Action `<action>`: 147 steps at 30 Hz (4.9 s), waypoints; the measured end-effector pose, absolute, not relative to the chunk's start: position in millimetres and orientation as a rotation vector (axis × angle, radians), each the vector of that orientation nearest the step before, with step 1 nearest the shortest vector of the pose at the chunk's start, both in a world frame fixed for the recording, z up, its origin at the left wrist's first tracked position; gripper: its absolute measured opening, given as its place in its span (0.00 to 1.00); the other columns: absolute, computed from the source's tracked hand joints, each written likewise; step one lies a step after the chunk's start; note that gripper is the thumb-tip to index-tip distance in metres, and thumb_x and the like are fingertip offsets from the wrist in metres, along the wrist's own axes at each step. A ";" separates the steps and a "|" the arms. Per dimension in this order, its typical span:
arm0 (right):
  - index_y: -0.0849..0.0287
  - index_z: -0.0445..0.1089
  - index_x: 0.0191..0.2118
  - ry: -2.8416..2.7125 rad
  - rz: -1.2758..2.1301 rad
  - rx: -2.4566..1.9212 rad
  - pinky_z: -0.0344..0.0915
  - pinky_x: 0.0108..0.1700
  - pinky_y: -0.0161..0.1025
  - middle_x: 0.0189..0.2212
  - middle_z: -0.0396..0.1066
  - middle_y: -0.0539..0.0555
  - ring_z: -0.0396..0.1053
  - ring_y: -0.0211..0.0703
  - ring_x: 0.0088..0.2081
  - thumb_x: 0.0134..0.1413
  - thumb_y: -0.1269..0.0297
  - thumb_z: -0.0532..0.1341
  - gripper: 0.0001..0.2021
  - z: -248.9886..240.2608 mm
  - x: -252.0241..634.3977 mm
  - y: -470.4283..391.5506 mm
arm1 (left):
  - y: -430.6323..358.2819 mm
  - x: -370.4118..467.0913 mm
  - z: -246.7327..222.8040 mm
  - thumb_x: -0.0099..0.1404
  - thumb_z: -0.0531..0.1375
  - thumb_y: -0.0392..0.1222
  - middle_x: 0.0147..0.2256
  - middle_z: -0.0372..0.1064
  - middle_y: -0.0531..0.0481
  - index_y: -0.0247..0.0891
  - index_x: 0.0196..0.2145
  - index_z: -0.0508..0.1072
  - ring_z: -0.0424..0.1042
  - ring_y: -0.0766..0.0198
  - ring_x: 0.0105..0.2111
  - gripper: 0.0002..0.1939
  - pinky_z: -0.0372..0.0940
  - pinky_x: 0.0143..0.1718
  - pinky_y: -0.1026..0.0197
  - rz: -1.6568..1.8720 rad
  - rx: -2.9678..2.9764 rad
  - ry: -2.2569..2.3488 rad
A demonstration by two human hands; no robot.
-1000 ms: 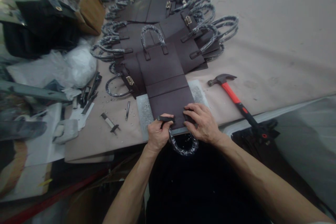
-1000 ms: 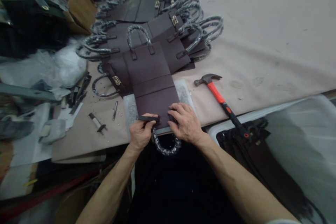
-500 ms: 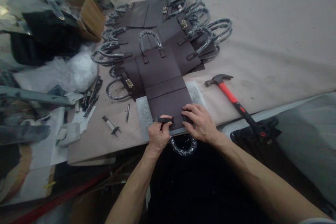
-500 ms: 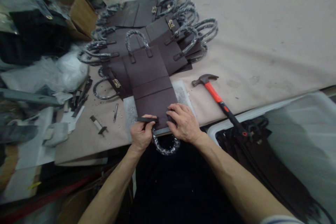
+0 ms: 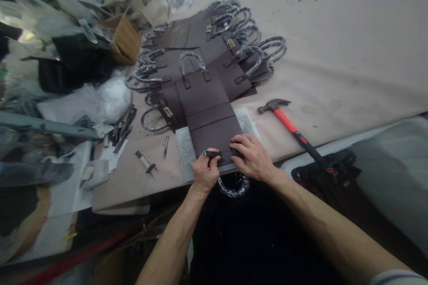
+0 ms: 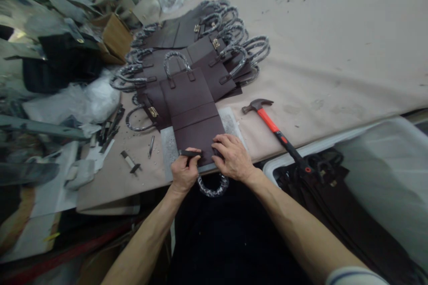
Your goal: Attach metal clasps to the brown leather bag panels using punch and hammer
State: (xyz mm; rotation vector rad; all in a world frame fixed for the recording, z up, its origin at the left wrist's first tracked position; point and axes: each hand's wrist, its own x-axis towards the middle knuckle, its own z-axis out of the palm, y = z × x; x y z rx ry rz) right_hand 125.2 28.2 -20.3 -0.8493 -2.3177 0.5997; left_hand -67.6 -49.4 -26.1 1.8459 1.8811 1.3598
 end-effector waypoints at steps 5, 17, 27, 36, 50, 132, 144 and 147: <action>0.58 0.71 0.52 -2.323 0.562 -0.850 0.66 0.59 0.59 0.54 0.69 0.62 0.65 0.58 0.56 0.59 0.65 0.64 0.15 -21.3 125.3 27.8 | -50.2 -66.6 -29.5 0.68 0.58 0.36 0.37 0.80 0.45 0.36 0.41 0.77 0.81 0.59 0.38 0.07 0.76 0.43 0.60 1.406 1.916 1.869; 0.57 0.71 0.52 -2.315 0.577 -0.845 0.67 0.58 0.61 0.54 0.70 0.62 0.65 0.59 0.56 0.58 0.65 0.64 0.16 -21.5 125.0 27.9 | -46.2 -62.6 -23.7 0.67 0.58 0.37 0.36 0.79 0.46 0.38 0.40 0.76 0.80 0.59 0.36 0.06 0.75 0.43 0.59 1.352 1.815 1.906; 0.58 0.71 0.52 -2.323 0.552 -0.843 0.66 0.58 0.59 0.54 0.70 0.62 0.65 0.58 0.55 0.59 0.65 0.64 0.15 -21.7 125.0 27.1 | -46.0 -65.1 -24.7 0.67 0.59 0.37 0.36 0.79 0.47 0.38 0.40 0.76 0.80 0.60 0.36 0.06 0.75 0.42 0.60 1.373 1.777 1.876; 0.59 0.71 0.51 -2.288 0.627 -0.790 0.68 0.57 0.57 0.53 0.70 0.63 0.67 0.57 0.54 0.60 0.64 0.64 0.14 -11.2 130.9 31.5 | -46.2 -68.0 -25.9 0.67 0.59 0.34 0.38 0.79 0.48 0.38 0.42 0.75 0.80 0.60 0.38 0.07 0.74 0.44 0.61 1.330 1.883 1.814; 0.57 0.65 0.30 -1.554 1.302 -1.970 0.62 0.33 0.38 0.24 0.62 0.50 0.62 0.43 0.30 0.43 0.70 0.64 0.07 15.0 238.2 82.0 | -43.8 -65.8 -32.2 0.66 0.59 0.31 0.36 0.79 0.49 0.39 0.42 0.74 0.81 0.61 0.37 0.09 0.76 0.41 0.63 1.432 1.885 1.745; 0.57 0.72 0.51 -2.395 0.682 -0.932 0.60 0.60 0.57 0.54 0.68 0.61 0.63 0.59 0.56 0.55 0.62 0.66 0.18 -15.3 120.0 34.1 | -52.7 -74.6 -19.3 0.70 0.61 0.41 0.38 0.81 0.48 0.38 0.41 0.78 0.82 0.59 0.40 0.07 0.77 0.47 0.58 1.384 1.671 1.795; 0.58 0.71 0.51 -2.404 0.650 -0.914 0.60 0.59 0.56 0.54 0.68 0.62 0.63 0.58 0.55 0.55 0.63 0.66 0.17 -13.8 119.8 34.2 | -48.7 -67.5 -19.1 0.71 0.60 0.40 0.38 0.81 0.48 0.38 0.42 0.79 0.81 0.60 0.39 0.08 0.77 0.45 0.60 1.365 1.735 1.863; 0.57 0.71 0.51 -2.391 0.672 -0.914 0.60 0.59 0.56 0.54 0.68 0.61 0.63 0.58 0.55 0.55 0.64 0.66 0.17 -13.6 119.9 34.2 | -48.0 -65.1 -19.0 0.71 0.59 0.39 0.38 0.81 0.48 0.37 0.42 0.78 0.81 0.61 0.39 0.08 0.77 0.43 0.61 1.362 1.772 1.872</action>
